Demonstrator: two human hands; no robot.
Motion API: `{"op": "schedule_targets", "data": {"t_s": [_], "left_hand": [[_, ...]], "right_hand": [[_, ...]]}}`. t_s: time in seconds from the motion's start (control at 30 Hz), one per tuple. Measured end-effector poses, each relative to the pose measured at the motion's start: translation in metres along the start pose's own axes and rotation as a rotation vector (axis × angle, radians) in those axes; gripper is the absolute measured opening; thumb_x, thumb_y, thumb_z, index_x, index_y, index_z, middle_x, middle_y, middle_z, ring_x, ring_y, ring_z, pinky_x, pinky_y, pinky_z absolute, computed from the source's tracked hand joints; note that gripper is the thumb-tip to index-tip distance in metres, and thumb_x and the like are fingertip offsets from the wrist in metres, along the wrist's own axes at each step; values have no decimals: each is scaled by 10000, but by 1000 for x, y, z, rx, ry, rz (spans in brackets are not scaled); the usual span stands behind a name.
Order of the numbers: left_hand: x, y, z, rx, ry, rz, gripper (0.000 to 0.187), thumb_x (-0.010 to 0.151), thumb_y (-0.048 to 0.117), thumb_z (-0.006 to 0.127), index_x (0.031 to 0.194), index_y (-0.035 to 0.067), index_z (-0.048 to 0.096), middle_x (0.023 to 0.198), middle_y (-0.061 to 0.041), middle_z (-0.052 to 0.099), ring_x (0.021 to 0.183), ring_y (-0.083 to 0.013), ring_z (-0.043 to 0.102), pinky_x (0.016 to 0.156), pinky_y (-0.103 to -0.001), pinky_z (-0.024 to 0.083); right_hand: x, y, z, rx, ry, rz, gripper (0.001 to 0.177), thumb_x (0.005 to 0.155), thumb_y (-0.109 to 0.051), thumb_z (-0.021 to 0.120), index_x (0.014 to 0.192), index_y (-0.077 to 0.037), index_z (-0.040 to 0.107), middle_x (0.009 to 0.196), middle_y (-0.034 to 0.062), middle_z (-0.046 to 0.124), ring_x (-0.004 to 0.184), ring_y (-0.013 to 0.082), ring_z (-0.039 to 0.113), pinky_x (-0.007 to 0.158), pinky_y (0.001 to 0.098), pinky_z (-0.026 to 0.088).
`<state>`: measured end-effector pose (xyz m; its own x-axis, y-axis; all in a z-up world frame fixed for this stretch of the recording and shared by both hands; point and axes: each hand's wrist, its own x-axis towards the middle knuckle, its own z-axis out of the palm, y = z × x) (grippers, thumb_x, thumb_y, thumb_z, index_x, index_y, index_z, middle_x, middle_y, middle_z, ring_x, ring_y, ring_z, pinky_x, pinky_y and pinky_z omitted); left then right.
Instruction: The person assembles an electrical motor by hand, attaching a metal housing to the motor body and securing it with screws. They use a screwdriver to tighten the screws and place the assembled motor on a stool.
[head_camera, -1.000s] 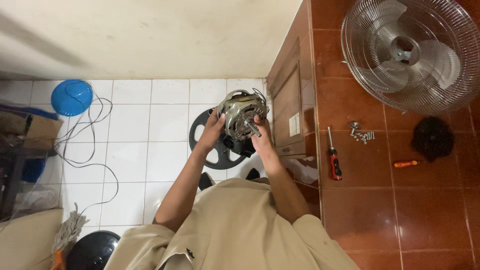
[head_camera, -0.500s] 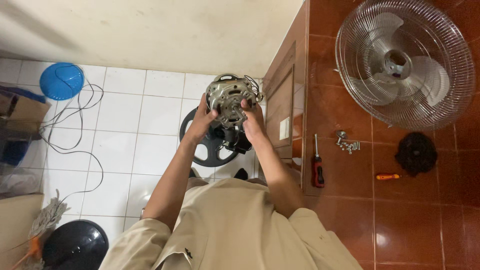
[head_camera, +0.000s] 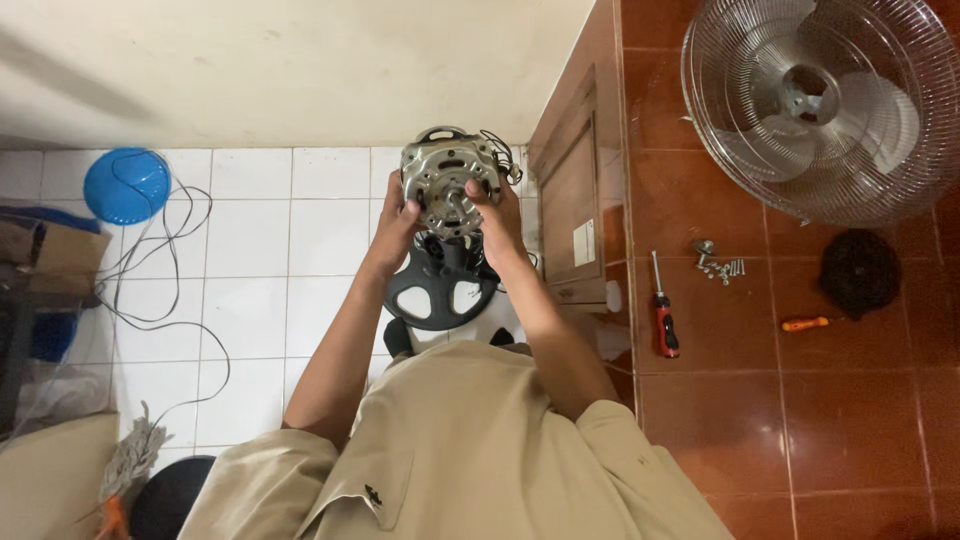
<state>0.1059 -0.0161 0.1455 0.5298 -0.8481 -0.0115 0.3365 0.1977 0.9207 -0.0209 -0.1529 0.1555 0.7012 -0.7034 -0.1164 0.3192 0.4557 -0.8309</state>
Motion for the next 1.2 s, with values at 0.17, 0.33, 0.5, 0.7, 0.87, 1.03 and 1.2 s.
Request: {"op": "schedule_targets", "data": {"t_s": [0.17,0.33,0.5,0.7,0.87,1.03,1.2], "left_hand": [[-6,-1,-27,-41,-49,35,1010,930,534,724,1663,168,132,1622,-240,363,1436,-330,493,1126,-458,503],[-9,-8,-54,94,-28,22,1069,903,248,790,1648,183,26,1627,-232,310,1363,-343,542,1085,-439,520],[-21,-37,-92,194,37,-20,740,925,104,801,1550,62,408,1464,-195,571,1253,-272,641,1049,-375,556],[-39,-65,-84,-45,76,-248,466,1034,174,682,1461,28,565,1278,-116,618,1106,-205,616,911,-360,544],[-34,-41,-79,-36,-66,-244,693,899,171,742,1495,65,405,1374,-86,582,1186,-201,635,995,-369,547],[-33,-33,-77,101,-89,-226,842,844,108,820,1537,-10,356,1381,-139,597,1237,-200,629,1050,-348,508],[-28,-38,-75,55,-127,-194,751,839,53,831,1486,-28,457,1352,-137,608,1192,-196,642,1012,-331,533]], "right_hand": [[4,12,21,-3,64,-83,683,841,-349,875,1347,-13,563,1218,101,658,1112,201,650,927,361,575],[4,24,41,11,154,-9,653,818,-351,855,1318,-46,564,1183,93,662,1052,205,676,800,371,616],[9,32,50,-10,185,-27,629,832,-340,843,1310,-39,565,1178,99,662,1046,212,681,797,405,624],[12,38,53,78,154,-63,605,854,-341,816,1318,-52,556,1190,81,663,1073,208,680,851,437,631],[15,48,48,94,115,-90,561,890,-313,814,1315,-42,566,1189,87,660,1076,206,671,876,428,595],[23,62,31,198,6,-95,421,1014,-301,736,1277,-2,601,1172,95,688,1077,202,679,936,393,565],[30,72,12,241,-18,-91,391,1032,-299,691,1293,-22,603,1176,77,696,1078,181,680,954,379,555]]}}
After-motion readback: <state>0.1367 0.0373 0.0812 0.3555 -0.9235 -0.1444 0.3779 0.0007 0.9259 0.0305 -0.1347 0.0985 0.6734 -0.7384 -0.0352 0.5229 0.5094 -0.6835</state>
